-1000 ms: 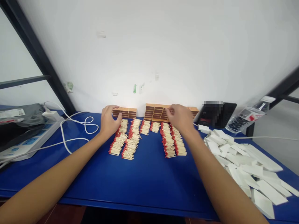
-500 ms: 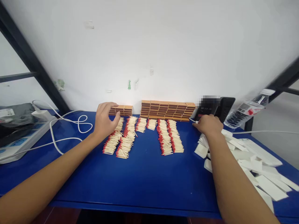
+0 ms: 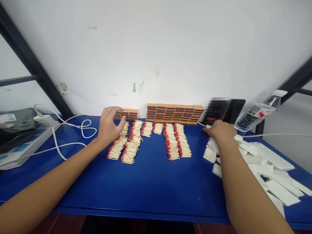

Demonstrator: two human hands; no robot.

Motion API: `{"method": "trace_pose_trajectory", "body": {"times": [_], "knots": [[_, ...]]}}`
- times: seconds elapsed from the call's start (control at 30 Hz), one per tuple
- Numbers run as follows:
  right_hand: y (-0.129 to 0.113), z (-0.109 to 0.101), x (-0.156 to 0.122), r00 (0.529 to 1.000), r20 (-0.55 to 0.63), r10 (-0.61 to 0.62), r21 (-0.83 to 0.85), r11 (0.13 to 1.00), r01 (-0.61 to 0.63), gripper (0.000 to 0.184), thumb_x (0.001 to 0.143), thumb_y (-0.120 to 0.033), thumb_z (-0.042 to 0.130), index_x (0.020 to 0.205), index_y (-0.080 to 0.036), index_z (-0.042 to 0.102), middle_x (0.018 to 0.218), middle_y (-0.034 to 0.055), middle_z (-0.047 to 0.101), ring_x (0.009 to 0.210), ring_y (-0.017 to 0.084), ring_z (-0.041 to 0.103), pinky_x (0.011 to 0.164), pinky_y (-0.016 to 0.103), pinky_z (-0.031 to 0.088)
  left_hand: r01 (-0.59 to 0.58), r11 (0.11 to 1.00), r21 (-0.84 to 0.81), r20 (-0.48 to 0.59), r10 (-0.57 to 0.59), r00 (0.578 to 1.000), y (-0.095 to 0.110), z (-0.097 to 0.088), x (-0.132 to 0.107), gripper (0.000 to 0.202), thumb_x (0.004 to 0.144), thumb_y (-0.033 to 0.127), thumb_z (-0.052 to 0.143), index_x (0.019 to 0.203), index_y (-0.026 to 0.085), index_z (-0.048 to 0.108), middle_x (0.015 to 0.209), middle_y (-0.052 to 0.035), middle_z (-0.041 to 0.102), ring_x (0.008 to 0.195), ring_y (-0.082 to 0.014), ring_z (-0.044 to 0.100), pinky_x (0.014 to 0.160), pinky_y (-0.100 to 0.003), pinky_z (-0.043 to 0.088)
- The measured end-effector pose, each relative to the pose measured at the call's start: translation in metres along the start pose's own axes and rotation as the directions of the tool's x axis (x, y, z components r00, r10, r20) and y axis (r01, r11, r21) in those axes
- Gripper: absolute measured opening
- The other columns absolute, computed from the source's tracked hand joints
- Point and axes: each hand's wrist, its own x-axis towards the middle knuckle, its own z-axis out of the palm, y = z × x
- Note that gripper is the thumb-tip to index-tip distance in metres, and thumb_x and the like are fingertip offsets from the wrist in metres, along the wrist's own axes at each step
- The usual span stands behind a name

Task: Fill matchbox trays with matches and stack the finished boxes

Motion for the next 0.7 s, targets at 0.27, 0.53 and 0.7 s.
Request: {"method": "trace_pose_trajectory", "body": {"times": [0.27, 0.53, 0.7], "knots": [[0.001, -0.008, -0.003, 0.998, 0.044, -0.050, 0.013, 0.999, 0.050, 0.058, 0.089, -0.048, 0.077, 0.128, -0.005, 0.077, 0.126, 0.0344, 0.073, 0.117, 0.041, 0.069, 0.081, 0.045, 0.046, -0.023, 1.000, -0.006, -0.004, 0.023, 1.000, -0.001, 0.000, 0.000, 0.020, 0.098, 0.012, 0.065, 0.115, 0.020, 0.066, 0.113, -0.0104, 0.076, 0.109, -0.0291, 0.067, 0.097, -0.048, 0.057], [-0.028, -0.043, -0.057, 0.886, -0.070, -0.458, 0.704, 0.607, 0.369, 0.050, 0.087, -0.055, 0.081, 0.122, -0.020, 0.075, 0.125, 0.0180, 0.077, 0.110, 0.033, 0.072, 0.091, 0.044, 0.052, -0.063, 0.991, -0.121, 0.073, 0.073, 0.995, 0.014, -0.003, 0.002, 0.014, 0.100, 0.017, 0.066, 0.113, 0.020, 0.067, 0.110, -0.0095, 0.077, 0.108, -0.0277, 0.070, 0.098, -0.048, 0.058], [-0.075, -0.032, -0.127, 0.496, -0.028, -0.868, 0.992, 0.038, 0.122, 0.055, 0.082, -0.059, 0.089, 0.124, -0.027, 0.075, 0.124, 0.0103, 0.077, 0.107, 0.026, 0.070, 0.087, 0.040, 0.057, -0.126, 0.948, -0.291, 0.289, 0.213, 0.934, 0.046, -0.006, -0.004, 0.048, 0.097, 0.045, 0.079, 0.135, 0.021, 0.063, 0.125, -0.0128, 0.075, 0.116, -0.0309, 0.070, 0.103, -0.052, 0.058]]}}
